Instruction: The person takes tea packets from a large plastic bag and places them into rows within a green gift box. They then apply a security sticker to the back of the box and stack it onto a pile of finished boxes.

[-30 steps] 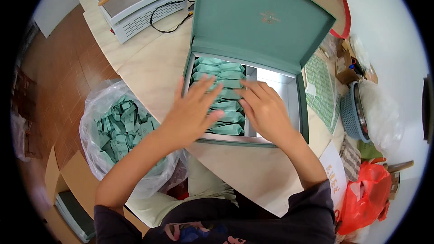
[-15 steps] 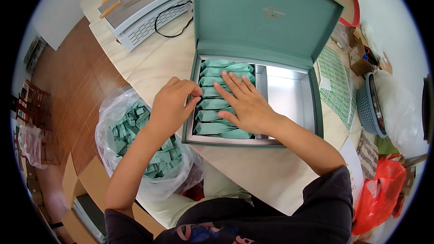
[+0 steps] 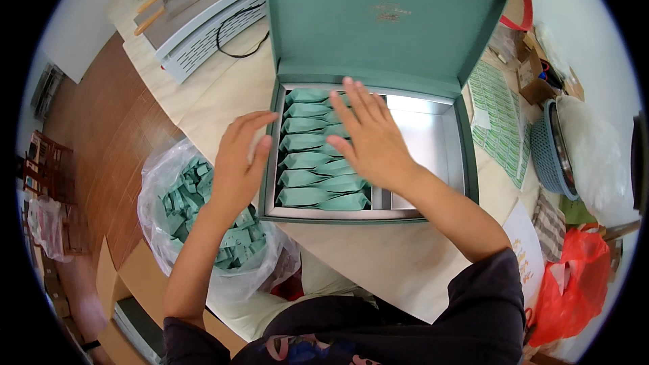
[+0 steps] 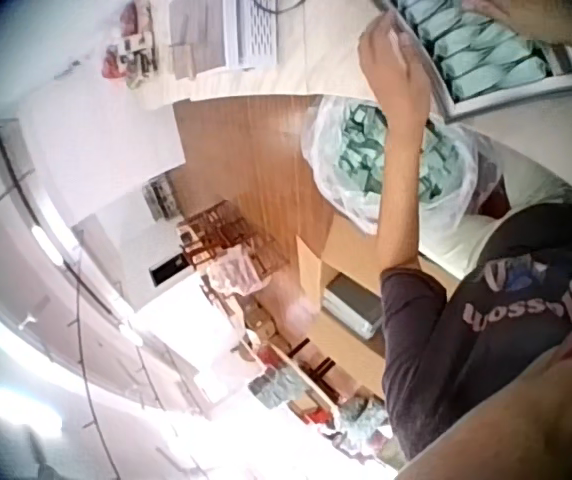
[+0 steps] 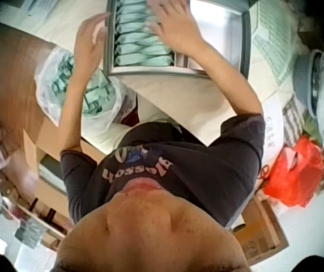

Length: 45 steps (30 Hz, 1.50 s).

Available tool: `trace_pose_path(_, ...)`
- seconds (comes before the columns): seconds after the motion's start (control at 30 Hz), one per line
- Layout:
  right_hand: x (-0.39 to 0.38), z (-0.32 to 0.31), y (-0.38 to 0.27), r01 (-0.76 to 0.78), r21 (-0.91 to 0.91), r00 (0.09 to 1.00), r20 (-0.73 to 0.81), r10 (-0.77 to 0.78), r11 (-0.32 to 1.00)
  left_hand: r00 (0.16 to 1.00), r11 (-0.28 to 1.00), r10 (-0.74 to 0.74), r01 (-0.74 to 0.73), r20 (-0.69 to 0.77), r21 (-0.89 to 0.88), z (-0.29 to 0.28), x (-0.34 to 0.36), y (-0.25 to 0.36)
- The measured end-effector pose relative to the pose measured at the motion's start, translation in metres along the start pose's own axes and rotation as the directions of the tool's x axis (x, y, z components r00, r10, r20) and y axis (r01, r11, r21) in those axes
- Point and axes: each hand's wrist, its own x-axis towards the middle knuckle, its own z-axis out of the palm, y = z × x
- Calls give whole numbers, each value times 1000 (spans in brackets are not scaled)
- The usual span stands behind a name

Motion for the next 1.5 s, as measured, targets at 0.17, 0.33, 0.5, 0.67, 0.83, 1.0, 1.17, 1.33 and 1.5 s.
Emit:
trace_pose_path(0.17,1,2,1,-80,-55,997,11,81,995,887,915,-357,269,-295,-299,-17,-63,-54)
trace_pose_path(0.33,-5,-39,-32,38,118,974,-226,-10,992,671,739,-668,553,-320,-384,-30,-174,-115)
trace_pose_path(0.5,-80,-20,-100,328,310,934,-247,-258,892,432,540,-818,804,-380,-248,-24,-297,-205)
trace_pose_path(0.67,-101,36,-153,254,570,954,-15,-300,781,471,564,-710,825,-524,-23,-21,-287,-270)
trace_pose_path(0.83,-85,59,-154,132,683,957,101,-272,718,209,358,-756,926,-621,-124,-32,-246,-341)
trace_pose_path(1.0,-66,69,-154,-62,788,965,203,-164,612,-180,130,-798,880,-575,-457,-45,-205,-374)
trace_pose_path(1.17,-55,72,-159,-32,751,958,210,-193,660,-383,170,-850,450,-361,-877,-57,-199,-402)
trace_pose_path(1.33,-55,73,-158,-38,731,934,268,-236,682,-378,127,-913,97,-154,-987,-81,-206,-433)
trace_pose_path(1.5,-52,75,-162,-116,758,886,371,-278,641,-286,111,-954,-52,-92,-992,-80,-239,-441)
